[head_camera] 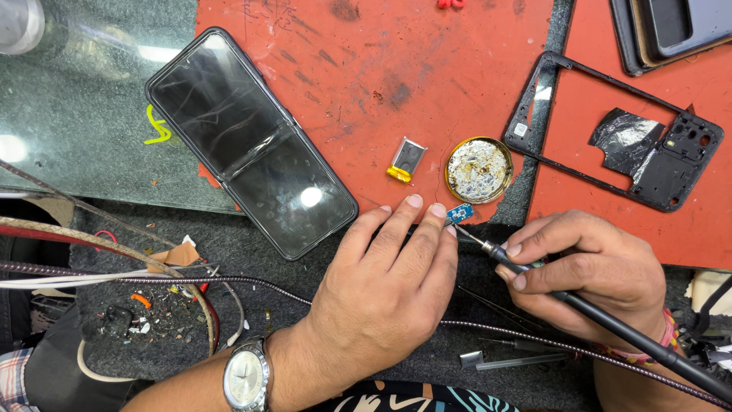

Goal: The person uses a soldering iron to apply solder to a small blue circuit board and a small yellow component on a cluttered workbench. They handle the components with their hands and the soldering iron, occasionally dipping the iron into a tin of solder.

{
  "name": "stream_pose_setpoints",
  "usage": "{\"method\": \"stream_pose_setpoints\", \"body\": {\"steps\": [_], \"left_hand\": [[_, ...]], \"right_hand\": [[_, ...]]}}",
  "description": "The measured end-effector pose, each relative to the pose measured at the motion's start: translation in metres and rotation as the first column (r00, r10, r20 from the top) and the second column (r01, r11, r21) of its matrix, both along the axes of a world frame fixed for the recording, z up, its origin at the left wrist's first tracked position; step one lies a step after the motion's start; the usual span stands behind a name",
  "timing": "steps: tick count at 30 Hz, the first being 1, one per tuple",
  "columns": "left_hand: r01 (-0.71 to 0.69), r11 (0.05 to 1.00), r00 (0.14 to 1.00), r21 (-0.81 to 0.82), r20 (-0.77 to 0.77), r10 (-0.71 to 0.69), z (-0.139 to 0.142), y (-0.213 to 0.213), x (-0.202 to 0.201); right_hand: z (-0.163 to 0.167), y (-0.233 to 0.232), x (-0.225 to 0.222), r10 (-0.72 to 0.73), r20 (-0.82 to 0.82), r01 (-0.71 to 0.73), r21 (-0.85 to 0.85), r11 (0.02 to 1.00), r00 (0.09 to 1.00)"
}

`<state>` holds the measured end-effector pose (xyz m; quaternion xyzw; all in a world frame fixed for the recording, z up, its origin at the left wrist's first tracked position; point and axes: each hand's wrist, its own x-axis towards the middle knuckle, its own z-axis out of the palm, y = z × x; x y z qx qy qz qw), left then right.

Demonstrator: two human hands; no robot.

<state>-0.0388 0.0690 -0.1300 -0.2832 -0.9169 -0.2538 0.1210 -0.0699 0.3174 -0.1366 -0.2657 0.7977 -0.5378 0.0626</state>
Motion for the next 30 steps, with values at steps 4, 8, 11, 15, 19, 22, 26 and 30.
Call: {"method": "stream_pose_setpoints", "body": {"steps": [4, 8, 11, 15, 19, 22, 26, 30], "left_hand": [[-0.001, 1.0, 1.0, 0.001, 0.002, 0.001, 0.0, 0.0, 0.0], [0.001, 1.0, 1.0, 0.002, 0.003, -0.001, 0.0, 0.001, 0.001], [0.002, 1.0, 1.0, 0.001, 0.003, -0.002, 0.0, 0.001, 0.001], [0.002, 1.0, 1.0, 0.001, -0.003, -0.002, 0.0, 0.001, 0.001], [-0.005, 1.0, 1.0, 0.006, -0.001, 0.005, 0.001, 0.002, 0.001], [-0.007, 1.0, 1.0, -0.001, -0.01, 0.007, 0.002, 0.002, 0.002], [0.001, 1.0, 1.0, -0.009, -0.016, -0.001, 0.004, 0.0, 0.002], [0.008, 1.0, 1.0, -0.01, -0.028, -0.008, 0.006, 0.0, 0.002]], "right_hand": [[0.0, 0.0, 0.0, -0.001, -0.003, 0.001, -0.004, 1.0, 1.0], [-0.001, 0.0, 0.0, 0.001, -0.007, -0.001, -0.016, 1.0, 1.0], [-0.001, 0.001, 0.001, 0.0, -0.007, 0.0, -0.008, 1.0, 1.0], [-0.002, 0.001, 0.002, -0.047, -0.012, 0.046, -0.048, 0.998, 0.999], [-0.001, 0.0, 0.003, -0.115, -0.029, 0.113, -0.066, 0.991, 0.993], [0.0, -0.003, 0.003, -0.149, -0.041, 0.147, -0.059, 0.987, 0.988], [0.008, -0.007, 0.001, -0.218, 0.065, 0.224, -0.096, 0.97, 0.974], [0.011, -0.012, 0.001, -0.25, 0.055, 0.252, -0.04, 0.967, 0.967]]}}
